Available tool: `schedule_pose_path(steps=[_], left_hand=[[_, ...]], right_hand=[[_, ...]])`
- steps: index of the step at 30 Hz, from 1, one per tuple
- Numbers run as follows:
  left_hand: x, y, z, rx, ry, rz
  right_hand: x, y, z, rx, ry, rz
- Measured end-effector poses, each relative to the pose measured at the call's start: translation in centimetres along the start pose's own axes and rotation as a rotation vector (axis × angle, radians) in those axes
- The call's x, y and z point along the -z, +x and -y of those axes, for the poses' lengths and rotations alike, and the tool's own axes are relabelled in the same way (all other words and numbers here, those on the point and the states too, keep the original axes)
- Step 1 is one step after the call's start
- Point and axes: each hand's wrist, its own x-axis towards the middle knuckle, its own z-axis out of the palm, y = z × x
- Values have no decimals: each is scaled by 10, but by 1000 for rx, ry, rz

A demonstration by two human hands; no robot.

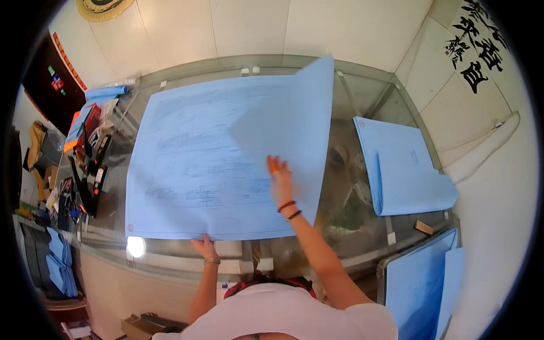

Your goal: The person folds large blue architectural blueprints on a glass table, using a wooden block to press and crease the folds and a hand-held stapler to fasten the sheets together.

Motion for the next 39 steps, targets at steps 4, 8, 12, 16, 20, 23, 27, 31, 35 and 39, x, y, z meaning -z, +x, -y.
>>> schedule_pose_path(steps=[4,8,12,16,20,23,27,31,35,39], left_hand=[[29,-57,5,191,53,-18],[25,-107,-17,418,64,143],[26,-130,-14,407,-99,315],[40,-144,-6,578,-8,382],[52,-150,-22,717,-156,319],[80,-121,-17,651,-242,233],[118,-14,-45,129,-90,89],[137,94,-84,66,-108,-134],[151,170,-83,-160,9,-126],[159,194,-62,-117,-225,-39]], right_hand=[[-52,-49,88,10,-9,293],[-84,-94,123,61,-4,585],[-98,-125,156,57,33,741],[-91,-154,174,141,-11,797],[-59,-191,155,224,56,754],[-26,-217,122,328,-37,677],[0,-251,89,399,-110,585],[29,-266,75,487,-138,560],[56,-271,66,403,-337,489],[53,-268,61,342,-377,489]])
